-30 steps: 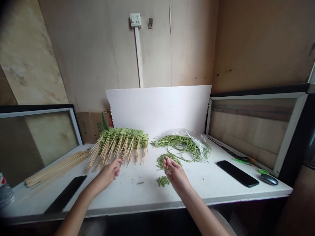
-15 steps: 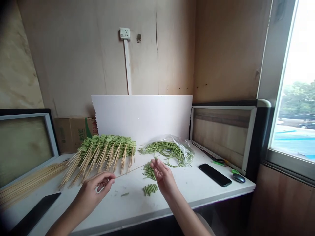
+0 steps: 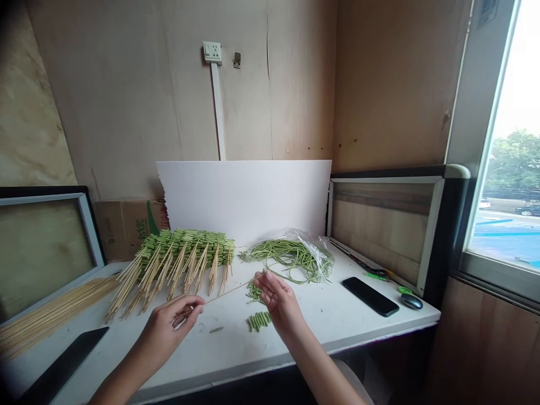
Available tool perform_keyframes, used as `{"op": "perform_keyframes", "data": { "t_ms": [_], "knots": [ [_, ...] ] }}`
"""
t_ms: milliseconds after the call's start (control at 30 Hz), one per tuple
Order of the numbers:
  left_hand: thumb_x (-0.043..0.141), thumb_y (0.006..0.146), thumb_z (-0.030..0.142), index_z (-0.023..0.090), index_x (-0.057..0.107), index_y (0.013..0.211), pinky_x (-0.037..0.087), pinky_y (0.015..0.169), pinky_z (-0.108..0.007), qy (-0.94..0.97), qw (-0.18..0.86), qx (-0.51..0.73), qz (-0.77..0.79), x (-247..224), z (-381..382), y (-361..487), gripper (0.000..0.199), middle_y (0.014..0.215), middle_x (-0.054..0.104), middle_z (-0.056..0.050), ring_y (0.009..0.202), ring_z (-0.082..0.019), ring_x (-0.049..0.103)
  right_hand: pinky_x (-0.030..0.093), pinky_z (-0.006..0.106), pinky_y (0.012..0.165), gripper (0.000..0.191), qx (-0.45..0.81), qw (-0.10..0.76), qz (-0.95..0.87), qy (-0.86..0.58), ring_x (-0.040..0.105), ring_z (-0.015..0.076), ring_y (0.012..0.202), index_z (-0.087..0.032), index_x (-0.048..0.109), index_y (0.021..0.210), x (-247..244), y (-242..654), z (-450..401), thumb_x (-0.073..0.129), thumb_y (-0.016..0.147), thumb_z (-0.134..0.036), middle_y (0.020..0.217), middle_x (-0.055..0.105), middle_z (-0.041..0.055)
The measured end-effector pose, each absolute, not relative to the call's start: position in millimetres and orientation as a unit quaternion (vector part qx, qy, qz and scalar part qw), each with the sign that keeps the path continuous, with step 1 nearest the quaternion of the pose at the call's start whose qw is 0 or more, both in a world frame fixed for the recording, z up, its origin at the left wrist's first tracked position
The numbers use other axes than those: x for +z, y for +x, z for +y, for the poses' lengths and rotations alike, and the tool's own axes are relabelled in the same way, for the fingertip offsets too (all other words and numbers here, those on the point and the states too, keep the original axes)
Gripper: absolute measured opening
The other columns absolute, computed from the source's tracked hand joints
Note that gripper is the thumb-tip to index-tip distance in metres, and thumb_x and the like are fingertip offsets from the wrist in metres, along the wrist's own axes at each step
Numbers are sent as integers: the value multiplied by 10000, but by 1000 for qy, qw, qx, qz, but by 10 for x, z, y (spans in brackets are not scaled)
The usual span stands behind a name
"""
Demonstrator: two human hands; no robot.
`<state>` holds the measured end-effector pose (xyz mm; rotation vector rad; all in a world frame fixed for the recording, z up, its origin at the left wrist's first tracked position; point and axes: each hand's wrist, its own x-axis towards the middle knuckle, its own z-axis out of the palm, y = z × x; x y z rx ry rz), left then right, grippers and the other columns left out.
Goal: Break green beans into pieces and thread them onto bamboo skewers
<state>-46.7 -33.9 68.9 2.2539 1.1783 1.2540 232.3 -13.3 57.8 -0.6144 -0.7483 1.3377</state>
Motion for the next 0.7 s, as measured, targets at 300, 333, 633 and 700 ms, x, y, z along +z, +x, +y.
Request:
{"op": "perform_keyframes", "data": {
  "t_ms": [300, 333, 633, 700],
  "knots": [
    [550, 989, 389, 219, 712, 1011, 639, 758, -268, 780, 172, 442, 410, 651, -338, -439, 236, 927, 751, -57, 812, -186, 741, 567, 202, 608, 333, 594, 684, -322, -276, 747, 218, 1027, -215, 797, 976, 599, 2313, -149, 901, 743, -431, 1124, 787, 81],
    [550, 991, 384, 220, 711, 1014, 638, 764, -264, 780, 172, 440, 410, 647, -338, -437, 232, 934, 751, -56, 819, -183, 742, 566, 204, 607, 336, 591, 684, -324, -278, 747, 221, 1029, -215, 798, 977, 595, 2313, -146, 899, 745, -435, 1127, 787, 83],
    [548, 999, 365, 219, 714, 1034, 640, 775, -251, 783, 165, 444, 404, 626, -352, -400, 224, 957, 750, -50, 847, -173, 745, 521, 242, 589, 369, 529, 716, -333, -311, 736, 272, 1041, -215, 809, 945, 635, 2269, -182, 905, 707, -479, 1085, 795, 102],
    [554, 997, 362, 216, 716, 1037, 642, 769, -252, 784, 161, 447, 400, 632, -363, -391, 221, 952, 749, -52, 836, -174, 745, 502, 240, 594, 350, 524, 719, -331, -313, 737, 267, 1028, -220, 814, 938, 643, 2262, -195, 898, 717, -477, 1079, 796, 103]
  ]
}}
